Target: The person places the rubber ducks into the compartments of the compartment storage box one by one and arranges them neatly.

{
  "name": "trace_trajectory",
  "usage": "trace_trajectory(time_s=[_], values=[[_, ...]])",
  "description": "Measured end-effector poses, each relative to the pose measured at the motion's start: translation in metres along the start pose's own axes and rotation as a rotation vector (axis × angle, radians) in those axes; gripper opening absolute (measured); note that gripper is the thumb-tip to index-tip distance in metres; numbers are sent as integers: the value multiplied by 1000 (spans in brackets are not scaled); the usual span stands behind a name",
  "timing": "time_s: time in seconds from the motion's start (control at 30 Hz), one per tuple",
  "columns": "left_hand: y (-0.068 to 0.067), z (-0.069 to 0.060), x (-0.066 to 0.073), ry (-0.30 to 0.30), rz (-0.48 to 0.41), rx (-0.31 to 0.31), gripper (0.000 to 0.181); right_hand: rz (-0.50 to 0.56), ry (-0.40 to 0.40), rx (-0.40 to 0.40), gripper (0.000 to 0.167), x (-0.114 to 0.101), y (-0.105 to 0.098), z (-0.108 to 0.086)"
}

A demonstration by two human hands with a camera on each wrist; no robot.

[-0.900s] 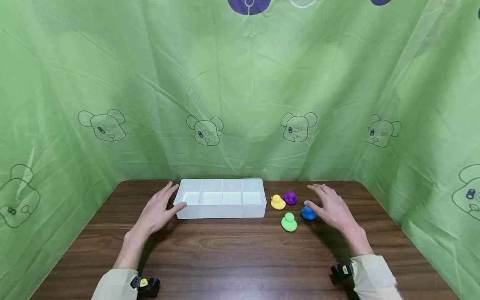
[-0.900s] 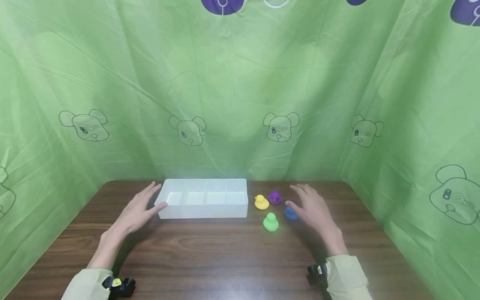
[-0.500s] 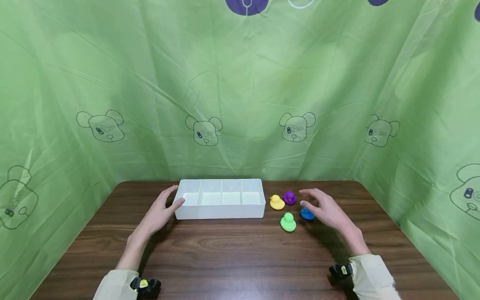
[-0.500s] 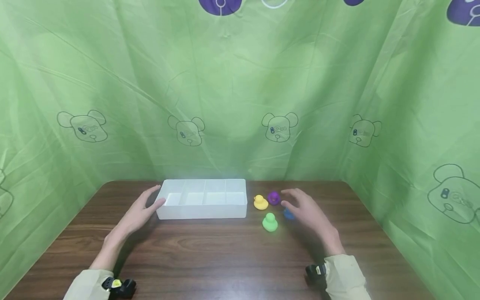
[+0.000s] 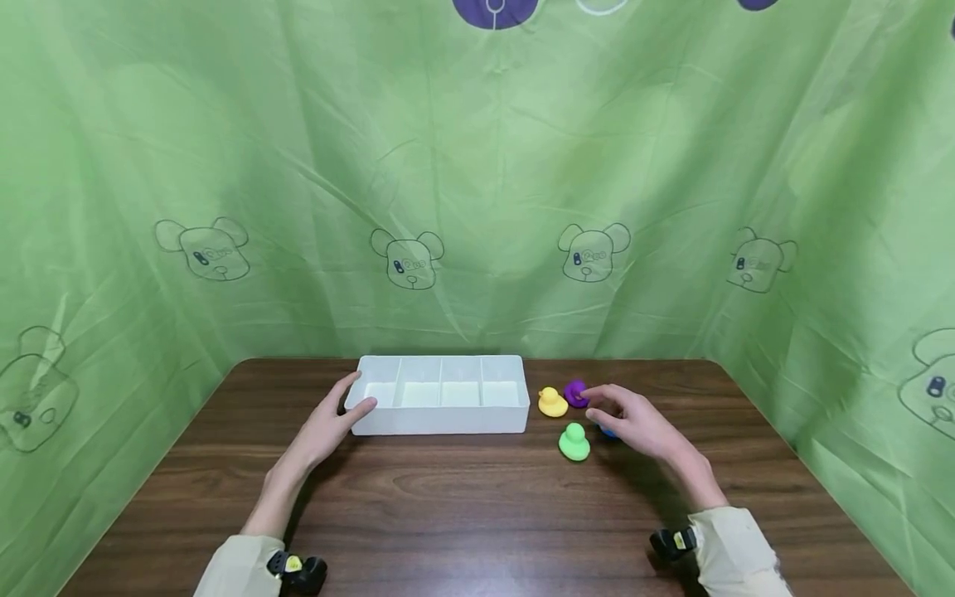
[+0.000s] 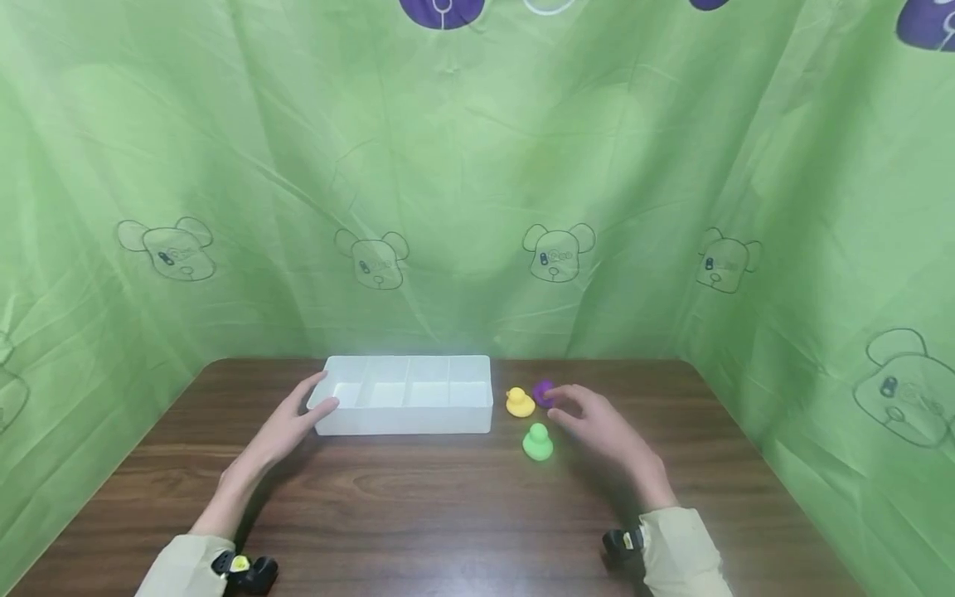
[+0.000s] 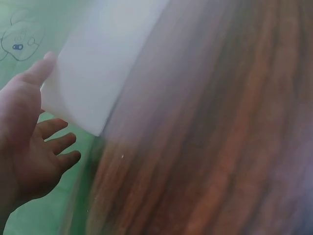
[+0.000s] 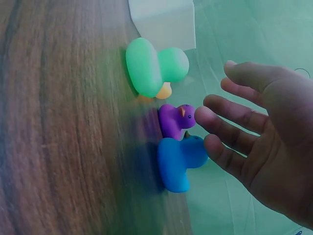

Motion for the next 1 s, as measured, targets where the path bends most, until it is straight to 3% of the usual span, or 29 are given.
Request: trace_trajectory(time_s=[0.27,0.47,1.0], values=[[-1,-4,-6,11,-134,36,79,14,6,-49,27,1,13,5],[10,-1,-3,31,-225,49,78,-17,28,-63,26,1,9,1],[27,8,1,21,-287,67,77,3,-27,-145,39,8,16,-8]])
Point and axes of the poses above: each hand's wrist, its own z-axis towards the middle knuckle, its own y-axis out of the palm, x = y × z, the point moved 9 cm from there along z, towards the middle knuckle, and after that the axes turned 10 degrees about -x, right-handed, at the moved point
